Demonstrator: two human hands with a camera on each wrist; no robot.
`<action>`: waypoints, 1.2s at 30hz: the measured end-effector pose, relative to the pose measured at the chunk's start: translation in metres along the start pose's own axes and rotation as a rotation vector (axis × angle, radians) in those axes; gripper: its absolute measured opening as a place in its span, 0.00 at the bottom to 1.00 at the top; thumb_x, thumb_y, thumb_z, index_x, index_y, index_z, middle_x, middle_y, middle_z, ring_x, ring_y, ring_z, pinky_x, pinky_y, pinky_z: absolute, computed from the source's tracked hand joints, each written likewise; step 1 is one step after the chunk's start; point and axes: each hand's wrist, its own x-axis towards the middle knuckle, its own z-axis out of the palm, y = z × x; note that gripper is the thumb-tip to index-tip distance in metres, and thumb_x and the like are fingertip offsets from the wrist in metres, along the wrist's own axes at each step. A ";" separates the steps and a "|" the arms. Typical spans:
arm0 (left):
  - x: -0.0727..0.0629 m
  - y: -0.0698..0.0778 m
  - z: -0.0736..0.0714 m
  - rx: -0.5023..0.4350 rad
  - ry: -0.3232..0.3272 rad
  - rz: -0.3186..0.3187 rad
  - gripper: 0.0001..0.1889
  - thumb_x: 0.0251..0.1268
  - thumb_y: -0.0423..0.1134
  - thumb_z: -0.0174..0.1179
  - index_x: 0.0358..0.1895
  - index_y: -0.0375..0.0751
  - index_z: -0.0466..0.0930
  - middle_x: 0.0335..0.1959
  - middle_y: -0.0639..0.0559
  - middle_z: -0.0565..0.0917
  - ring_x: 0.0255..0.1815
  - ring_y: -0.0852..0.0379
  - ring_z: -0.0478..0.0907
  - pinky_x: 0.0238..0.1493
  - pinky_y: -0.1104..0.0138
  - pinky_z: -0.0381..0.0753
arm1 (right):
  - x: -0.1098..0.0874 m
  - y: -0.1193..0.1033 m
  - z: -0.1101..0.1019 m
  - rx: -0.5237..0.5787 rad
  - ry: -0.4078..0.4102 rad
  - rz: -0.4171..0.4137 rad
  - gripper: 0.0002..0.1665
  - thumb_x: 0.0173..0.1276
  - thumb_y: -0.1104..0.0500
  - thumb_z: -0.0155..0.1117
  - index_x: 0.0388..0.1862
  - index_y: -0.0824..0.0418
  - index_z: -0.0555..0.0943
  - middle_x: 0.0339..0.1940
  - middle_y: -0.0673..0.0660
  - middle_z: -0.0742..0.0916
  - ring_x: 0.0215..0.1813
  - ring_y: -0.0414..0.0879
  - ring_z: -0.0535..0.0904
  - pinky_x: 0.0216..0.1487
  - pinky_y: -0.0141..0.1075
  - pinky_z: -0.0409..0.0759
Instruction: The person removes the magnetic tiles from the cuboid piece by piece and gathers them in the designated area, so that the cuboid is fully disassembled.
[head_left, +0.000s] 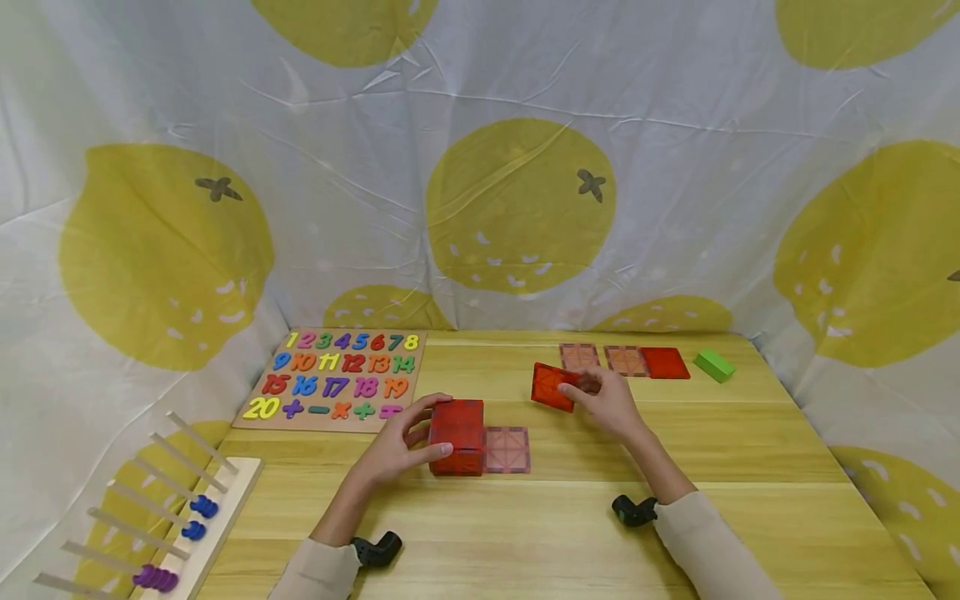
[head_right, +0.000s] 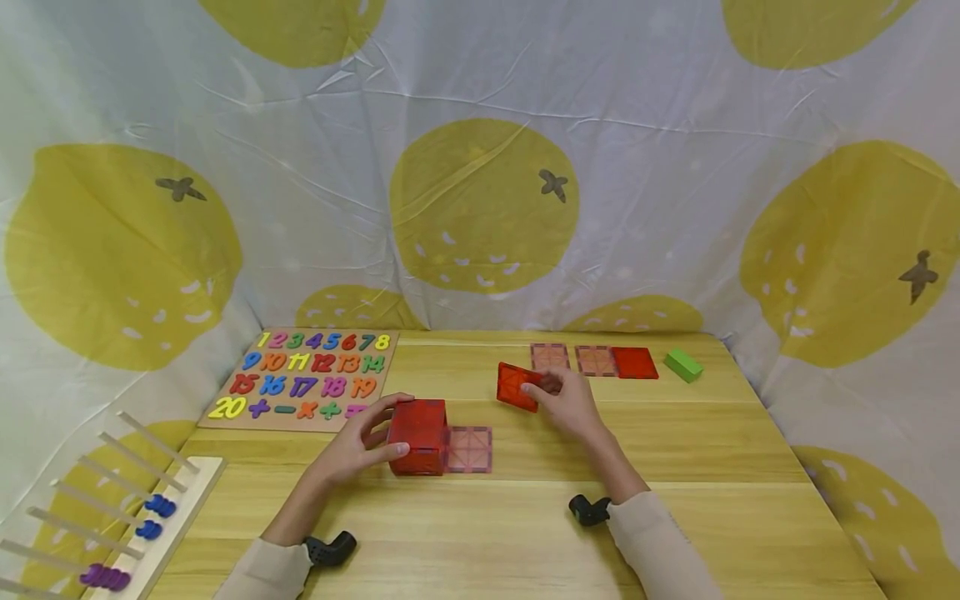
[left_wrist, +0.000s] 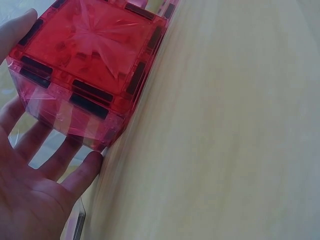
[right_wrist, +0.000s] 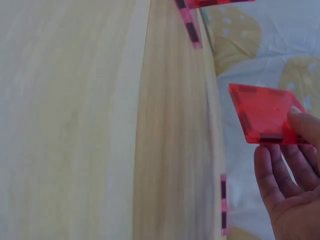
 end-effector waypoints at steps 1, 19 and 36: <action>0.000 0.000 0.000 -0.003 -0.001 -0.001 0.37 0.65 0.40 0.71 0.76 0.56 0.66 0.73 0.45 0.71 0.73 0.37 0.71 0.69 0.56 0.79 | 0.001 0.002 -0.001 0.001 0.002 0.002 0.23 0.70 0.47 0.72 0.57 0.60 0.85 0.42 0.56 0.90 0.44 0.49 0.86 0.45 0.35 0.86; 0.001 -0.003 -0.001 -0.008 -0.001 -0.017 0.37 0.66 0.41 0.71 0.76 0.57 0.65 0.74 0.46 0.70 0.74 0.37 0.70 0.68 0.60 0.81 | 0.013 0.037 -0.016 -0.002 -0.016 0.131 0.32 0.71 0.48 0.71 0.65 0.69 0.80 0.48 0.62 0.88 0.51 0.54 0.85 0.49 0.36 0.86; 0.001 -0.004 0.000 -0.027 -0.011 -0.026 0.37 0.66 0.40 0.71 0.76 0.57 0.65 0.74 0.45 0.70 0.73 0.36 0.71 0.67 0.61 0.81 | 0.021 0.048 -0.022 -0.002 0.005 0.217 0.27 0.65 0.55 0.77 0.57 0.70 0.82 0.39 0.62 0.88 0.28 0.44 0.85 0.31 0.36 0.89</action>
